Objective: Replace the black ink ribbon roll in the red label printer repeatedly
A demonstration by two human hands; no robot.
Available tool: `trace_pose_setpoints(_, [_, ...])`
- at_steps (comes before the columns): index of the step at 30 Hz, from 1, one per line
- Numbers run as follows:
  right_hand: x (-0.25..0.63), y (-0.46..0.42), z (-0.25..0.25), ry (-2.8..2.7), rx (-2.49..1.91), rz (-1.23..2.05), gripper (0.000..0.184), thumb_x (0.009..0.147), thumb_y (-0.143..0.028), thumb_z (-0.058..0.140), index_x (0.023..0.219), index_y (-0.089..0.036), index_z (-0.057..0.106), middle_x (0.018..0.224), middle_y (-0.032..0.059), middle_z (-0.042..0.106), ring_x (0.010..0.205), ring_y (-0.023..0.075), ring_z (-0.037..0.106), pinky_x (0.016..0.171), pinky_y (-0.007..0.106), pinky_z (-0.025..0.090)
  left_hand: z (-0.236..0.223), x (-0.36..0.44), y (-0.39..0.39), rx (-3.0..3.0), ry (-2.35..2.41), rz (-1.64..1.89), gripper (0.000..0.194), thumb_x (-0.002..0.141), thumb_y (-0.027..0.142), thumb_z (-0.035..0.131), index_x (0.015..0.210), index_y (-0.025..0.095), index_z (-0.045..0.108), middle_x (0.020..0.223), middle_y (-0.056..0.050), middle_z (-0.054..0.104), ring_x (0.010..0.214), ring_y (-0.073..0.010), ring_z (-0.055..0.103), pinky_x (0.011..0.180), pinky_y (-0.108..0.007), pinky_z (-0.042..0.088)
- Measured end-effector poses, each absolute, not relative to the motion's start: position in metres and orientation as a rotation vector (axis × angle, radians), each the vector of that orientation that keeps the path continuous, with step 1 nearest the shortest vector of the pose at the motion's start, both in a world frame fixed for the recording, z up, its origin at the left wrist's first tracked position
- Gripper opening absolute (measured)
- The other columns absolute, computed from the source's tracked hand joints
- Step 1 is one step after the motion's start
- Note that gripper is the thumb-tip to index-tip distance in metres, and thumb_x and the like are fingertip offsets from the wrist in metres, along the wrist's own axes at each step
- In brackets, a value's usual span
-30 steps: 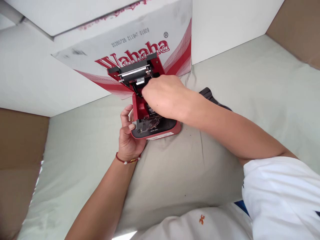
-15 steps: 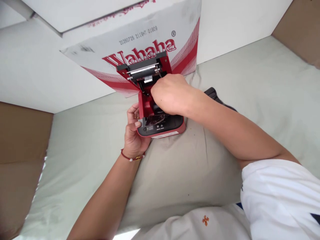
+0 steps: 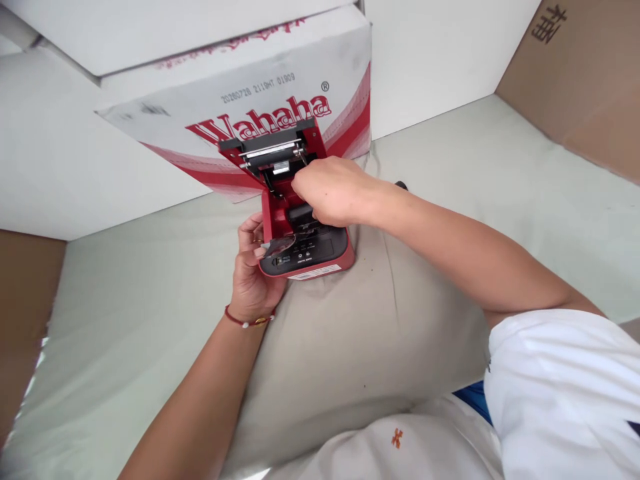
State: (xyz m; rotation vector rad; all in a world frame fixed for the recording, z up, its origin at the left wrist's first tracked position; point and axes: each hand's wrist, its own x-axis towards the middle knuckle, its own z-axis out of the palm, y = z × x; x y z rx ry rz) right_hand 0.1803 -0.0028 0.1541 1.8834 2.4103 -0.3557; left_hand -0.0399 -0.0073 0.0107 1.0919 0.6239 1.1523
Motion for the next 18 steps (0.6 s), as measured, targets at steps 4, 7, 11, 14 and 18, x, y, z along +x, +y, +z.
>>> trace_pose_setpoints(4, [0.19, -0.002, 0.146, 2.486, 1.88, -0.392, 0.03, 0.093, -0.02, 0.07, 0.122, -0.023, 0.081, 0.112, 0.0077, 0.083, 0.103, 0.0278, 0.073, 0.08, 0.036, 0.04, 0.011, -0.04, -0.007, 1.085, 0.606, 1.151, 0.065, 0.077, 0.056, 0.097, 0.132, 0.037, 0.069, 0.149, -0.001, 0.065, 0.144, -0.0277, 0.061, 0.116, -0.039, 0.056])
trace_pose_setpoints(7, [0.193, -0.003, 0.143, 2.509, 1.912, -0.398, 0.031, 0.094, -0.022, 0.071, 0.124, -0.022, 0.081, 0.112, 0.0068, 0.083, 0.103, 0.0265, 0.072, 0.081, 0.035, 0.039, 0.009, -0.04, -0.006, 1.085, 0.6, 1.148, 0.066, 0.077, 0.056, 0.097, 0.133, 0.036, 0.068, 0.15, -0.002, 0.065, 0.145, -0.0278, 0.061, 0.118, -0.04, 0.055])
trace_pose_setpoints(11, [0.183, -0.007, 0.149, 2.418, 1.987, -0.39, 0.029, 0.094, -0.021, 0.071, 0.121, -0.023, 0.082, 0.111, 0.0078, 0.084, 0.1, 0.0269, 0.073, 0.077, 0.035, 0.04, 0.008, -0.039, -0.005, 1.058, 0.593, 1.161, 0.065, 0.076, 0.054, 0.098, 0.132, 0.035, 0.07, 0.149, -0.002, 0.065, 0.143, -0.0265, 0.061, 0.117, -0.038, 0.056])
trace_pose_setpoints(14, [0.172, -0.011, 0.158, 2.29, 2.011, -0.363, 0.028, 0.096, -0.018, 0.067, 0.119, -0.02, 0.083, 0.112, 0.0122, 0.084, 0.1, 0.0293, 0.074, 0.074, 0.036, 0.042, 0.008, -0.038, -0.006, 1.05, 0.594, 1.172, 0.064, 0.076, 0.053, 0.098, 0.131, 0.035, 0.071, 0.148, -0.003, 0.066, 0.142, -0.0268, 0.062, 0.116, -0.039, 0.056])
trace_pose_setpoints(18, [0.169, -0.013, 0.16, 2.257, 1.995, -0.356, 0.033, 0.098, -0.018, 0.064, 0.127, -0.02, 0.081, 0.123, 0.0154, 0.084, 0.107, 0.0328, 0.075, 0.077, 0.037, 0.045, 0.01, -0.036, -0.007, 1.062, 0.593, 1.177, 0.063, 0.079, 0.055, 0.096, 0.131, 0.034, 0.069, 0.145, -0.003, 0.067, 0.139, -0.0264, 0.064, 0.116, -0.039, 0.055])
